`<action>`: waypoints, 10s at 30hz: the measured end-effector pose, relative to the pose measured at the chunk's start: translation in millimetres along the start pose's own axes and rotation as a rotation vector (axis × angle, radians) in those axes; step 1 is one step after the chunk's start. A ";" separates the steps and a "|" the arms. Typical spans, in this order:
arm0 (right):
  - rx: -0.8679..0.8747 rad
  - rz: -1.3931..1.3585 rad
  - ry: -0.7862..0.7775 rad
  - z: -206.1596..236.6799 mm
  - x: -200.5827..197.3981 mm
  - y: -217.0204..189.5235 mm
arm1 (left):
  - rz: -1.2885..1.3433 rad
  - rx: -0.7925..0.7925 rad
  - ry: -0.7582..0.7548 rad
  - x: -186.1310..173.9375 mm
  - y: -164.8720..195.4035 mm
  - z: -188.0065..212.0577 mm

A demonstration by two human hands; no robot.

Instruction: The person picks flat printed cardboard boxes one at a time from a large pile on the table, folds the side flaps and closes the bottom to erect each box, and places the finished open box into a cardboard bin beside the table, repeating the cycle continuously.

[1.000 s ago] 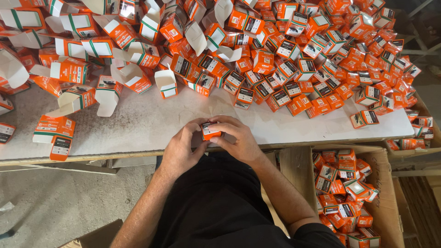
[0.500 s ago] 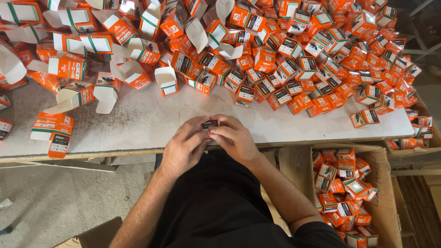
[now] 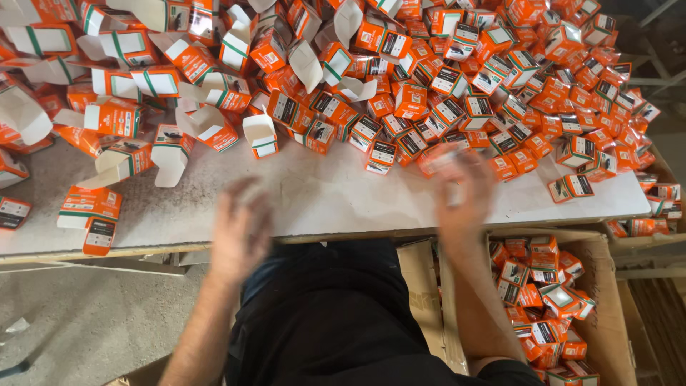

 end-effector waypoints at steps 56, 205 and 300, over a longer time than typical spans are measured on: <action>0.035 -0.327 -0.480 40.2 111.7 -106.9 | -0.806 -0.223 0.070 -168.2 -119.1 -1.1; -0.016 -0.702 -0.578 35.4 88.2 -109.1 | 0.198 -0.047 -0.144 66.3 40.1 3.3; -0.592 0.044 -0.531 -216.2 354.4 -170.8 | 0.183 -0.494 -0.210 74.7 -187.1 -235.0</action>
Point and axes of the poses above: each hand's wrist, its own z-axis away from the middle knuckle, its own x-axis out of the palm, y = z × x, the point moved 9 cm from there along -z, towards the middle knuckle, and after that the axes turned 8 degrees about y, right-handed, at the moved point
